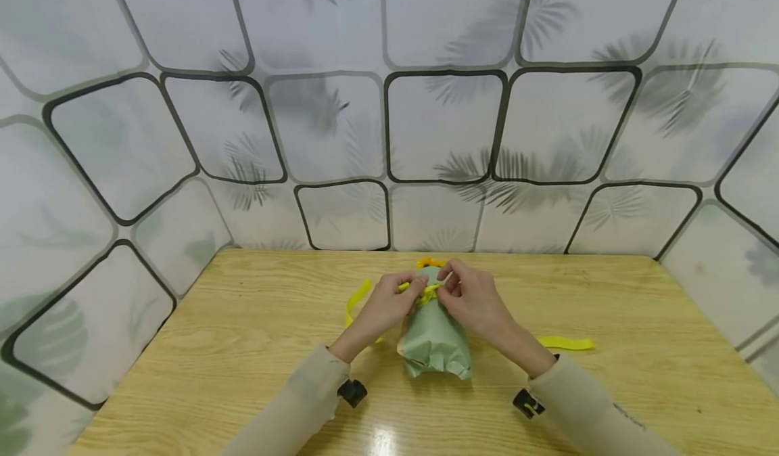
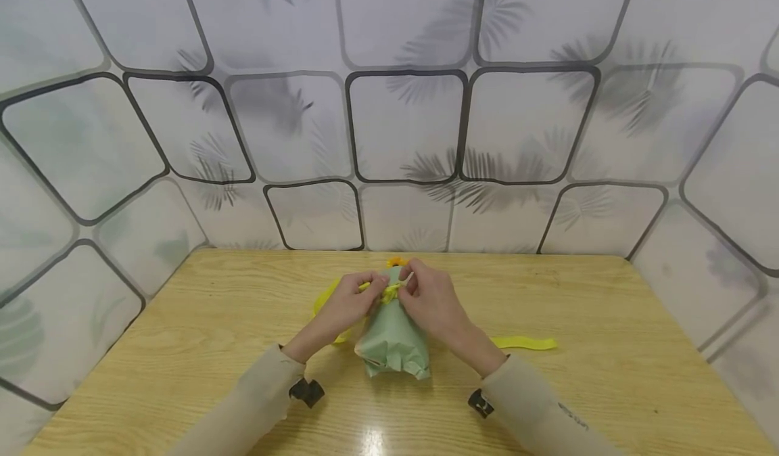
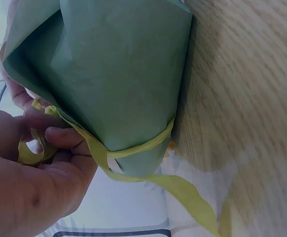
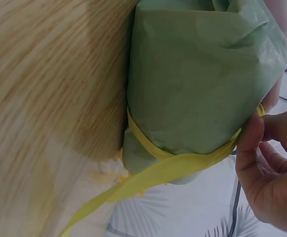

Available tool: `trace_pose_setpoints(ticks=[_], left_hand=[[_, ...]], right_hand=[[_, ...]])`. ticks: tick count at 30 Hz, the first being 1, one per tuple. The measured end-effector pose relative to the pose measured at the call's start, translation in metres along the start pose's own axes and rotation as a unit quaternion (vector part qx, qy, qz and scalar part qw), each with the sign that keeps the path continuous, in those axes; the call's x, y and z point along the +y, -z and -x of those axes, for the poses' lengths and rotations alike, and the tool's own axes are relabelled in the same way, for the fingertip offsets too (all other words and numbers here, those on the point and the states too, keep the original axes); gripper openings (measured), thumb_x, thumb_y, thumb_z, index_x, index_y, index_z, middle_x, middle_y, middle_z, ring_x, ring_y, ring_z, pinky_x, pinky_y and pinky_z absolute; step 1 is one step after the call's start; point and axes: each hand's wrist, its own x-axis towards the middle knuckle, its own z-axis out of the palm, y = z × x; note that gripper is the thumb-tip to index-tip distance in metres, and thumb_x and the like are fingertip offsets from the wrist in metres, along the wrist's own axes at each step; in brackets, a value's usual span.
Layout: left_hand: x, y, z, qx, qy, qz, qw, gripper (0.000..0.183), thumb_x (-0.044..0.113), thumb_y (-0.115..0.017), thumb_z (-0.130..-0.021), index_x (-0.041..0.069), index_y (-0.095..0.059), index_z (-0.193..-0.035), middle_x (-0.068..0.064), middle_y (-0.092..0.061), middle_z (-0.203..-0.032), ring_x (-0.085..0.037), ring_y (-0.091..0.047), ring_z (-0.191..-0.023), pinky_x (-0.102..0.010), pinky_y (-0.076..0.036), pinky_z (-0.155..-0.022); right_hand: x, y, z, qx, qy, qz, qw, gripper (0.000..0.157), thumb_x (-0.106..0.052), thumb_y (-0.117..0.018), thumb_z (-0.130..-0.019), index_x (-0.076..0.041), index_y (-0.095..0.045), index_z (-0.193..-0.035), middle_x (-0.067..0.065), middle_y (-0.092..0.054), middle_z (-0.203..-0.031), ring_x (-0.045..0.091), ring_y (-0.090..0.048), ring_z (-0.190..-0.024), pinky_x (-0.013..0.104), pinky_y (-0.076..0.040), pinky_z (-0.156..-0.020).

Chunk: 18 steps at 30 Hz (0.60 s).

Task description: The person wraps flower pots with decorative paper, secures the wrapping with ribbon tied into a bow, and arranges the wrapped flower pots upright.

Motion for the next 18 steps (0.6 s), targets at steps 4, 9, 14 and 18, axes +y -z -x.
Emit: trace_pose_setpoints(ticks=[4,9,14,18], left_hand=[[0.0,0.003,0.002,-0.008,0.018,-0.003,0.9998,0.022,0.031,-0.061,-0.104,0.011,-0.069,-0.112,-0.003,-0.07,-0.088,-0.011,-0.059,-0.064,-0.026,-0.053,-0.065],[-0.001,0.007,0.004,-0.024,-0.002,-0.028,0.9993,0.02,0.027,-0.06,-0.105,0.012,-0.069,-0.114,-0.005,-0.071,-0.094,-0.01,-0.062,-0.068,-0.028,-0.056,-0.066],[-0.003,0.005,0.006,-0.013,0.008,-0.001,0.9999,0.02,0.026,-0.051,-0.108,0.01,-0.062,-0.113,-0.003,-0.063,-0.079,-0.011,-0.058,-0.064,-0.026,-0.052,-0.063],[-0.003,0.005,0.008,-0.013,0.006,0.012,0.9998,0.02,0.026,-0.049,-0.109,0.01,-0.059,-0.114,-0.002,-0.061,-0.078,-0.012,-0.056,-0.064,-0.027,-0.052,-0.063]], right_hand=[[-0.004,0.002,0.003,-0.002,-0.016,-0.012,1.0,0.008,0.001,-0.066,-0.088,-0.006,-0.065,-0.091,0.004,-0.066,-0.073,0.006,-0.058,-0.057,0.021,-0.049,-0.05],[-0.006,0.004,0.006,-0.009,-0.019,-0.011,1.0,0.008,0.0,-0.067,-0.088,-0.007,-0.067,-0.091,0.005,-0.069,-0.078,0.007,-0.061,-0.061,0.021,-0.052,-0.053],[-0.008,0.008,0.014,-0.025,0.002,-0.001,1.0,0.005,-0.007,-0.075,-0.086,-0.009,-0.071,-0.087,0.003,-0.07,-0.082,0.007,-0.064,-0.066,0.021,-0.053,-0.058],[-0.013,0.011,0.018,-0.043,0.023,-0.002,0.999,0.013,-0.019,-0.078,-0.09,-0.015,-0.074,-0.078,-0.003,-0.067,-0.077,0.004,-0.06,-0.064,0.02,-0.05,-0.057]])
